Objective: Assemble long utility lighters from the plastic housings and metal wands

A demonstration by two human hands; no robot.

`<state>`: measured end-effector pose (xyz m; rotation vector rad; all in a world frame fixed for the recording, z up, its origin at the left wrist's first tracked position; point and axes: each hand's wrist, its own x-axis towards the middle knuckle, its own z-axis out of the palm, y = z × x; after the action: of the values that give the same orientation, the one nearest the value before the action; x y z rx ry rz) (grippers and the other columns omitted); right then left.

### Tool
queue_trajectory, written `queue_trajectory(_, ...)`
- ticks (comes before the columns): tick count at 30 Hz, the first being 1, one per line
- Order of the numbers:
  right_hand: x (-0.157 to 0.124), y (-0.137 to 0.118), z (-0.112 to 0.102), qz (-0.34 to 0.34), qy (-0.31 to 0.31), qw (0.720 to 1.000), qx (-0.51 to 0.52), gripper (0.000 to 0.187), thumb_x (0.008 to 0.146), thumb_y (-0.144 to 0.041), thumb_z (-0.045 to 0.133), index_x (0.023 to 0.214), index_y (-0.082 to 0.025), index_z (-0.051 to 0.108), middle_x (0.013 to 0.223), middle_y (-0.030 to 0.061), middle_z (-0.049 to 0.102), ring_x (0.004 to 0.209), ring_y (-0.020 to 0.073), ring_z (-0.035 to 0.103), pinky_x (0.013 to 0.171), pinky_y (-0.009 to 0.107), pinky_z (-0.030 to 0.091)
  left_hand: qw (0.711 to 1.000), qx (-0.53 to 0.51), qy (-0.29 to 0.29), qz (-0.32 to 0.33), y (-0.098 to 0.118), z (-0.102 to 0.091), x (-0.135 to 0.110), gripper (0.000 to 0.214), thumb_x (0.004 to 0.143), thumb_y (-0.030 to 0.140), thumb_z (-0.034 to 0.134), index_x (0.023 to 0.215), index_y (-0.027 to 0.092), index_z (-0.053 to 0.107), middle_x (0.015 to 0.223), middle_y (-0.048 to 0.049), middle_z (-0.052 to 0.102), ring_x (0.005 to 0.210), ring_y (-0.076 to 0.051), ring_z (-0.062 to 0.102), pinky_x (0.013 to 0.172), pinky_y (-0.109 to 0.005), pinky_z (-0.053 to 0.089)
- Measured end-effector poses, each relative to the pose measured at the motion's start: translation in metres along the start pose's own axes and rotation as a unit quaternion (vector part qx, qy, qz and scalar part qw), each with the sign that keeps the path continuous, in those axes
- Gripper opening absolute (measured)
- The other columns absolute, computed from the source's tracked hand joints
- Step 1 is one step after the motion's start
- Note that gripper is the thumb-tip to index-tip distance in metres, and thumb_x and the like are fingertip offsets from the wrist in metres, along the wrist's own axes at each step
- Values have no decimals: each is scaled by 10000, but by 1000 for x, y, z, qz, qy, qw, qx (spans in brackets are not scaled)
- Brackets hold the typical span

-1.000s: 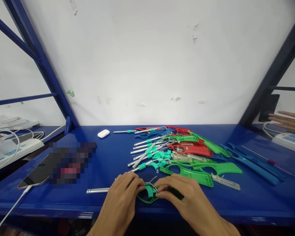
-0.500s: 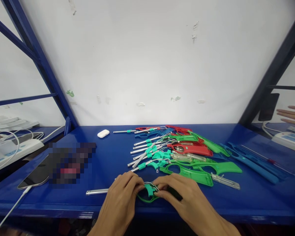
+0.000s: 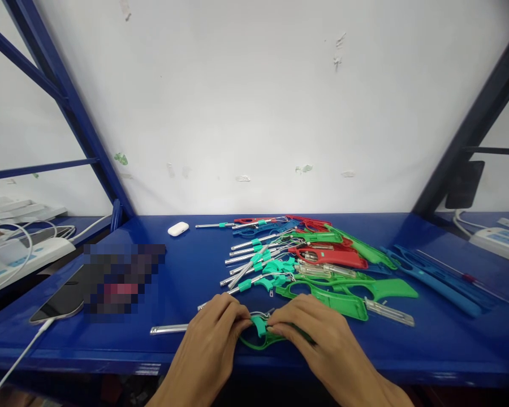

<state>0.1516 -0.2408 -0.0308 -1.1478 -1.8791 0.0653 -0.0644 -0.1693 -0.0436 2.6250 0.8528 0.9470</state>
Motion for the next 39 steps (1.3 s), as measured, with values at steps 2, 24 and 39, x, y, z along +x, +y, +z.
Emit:
queue_trajectory(2,0,0,-1,-4,0,1000,-1,310,1115,-379,504,954,-246,733,901,-12,808,794,151,749,759,271,539,1000,2,-1,4,0,1,0,174,1099,175,479,990,250,593,929,6,646,808,-188,622,732,-326,487)
queue_trajectory(24,7,-1,-2,304,-24,902,307,159,790,-160,867,834,-266,757,776,-59,785,765,143,756,726,195,582,998,42,8,43,-1,2,-1,190,1102,153,441,1017,237,590,937,-7,649,804,-200,621,708,-339,483)
queue_trajectory(39,1,3,1,310,-4,912,270,196,766,-221,906,876,-266,750,805,-55,753,769,144,765,729,195,590,998,23,29,59,-3,3,-1,163,1096,143,472,1009,228,582,929,-9,646,801,-186,612,719,-315,491)
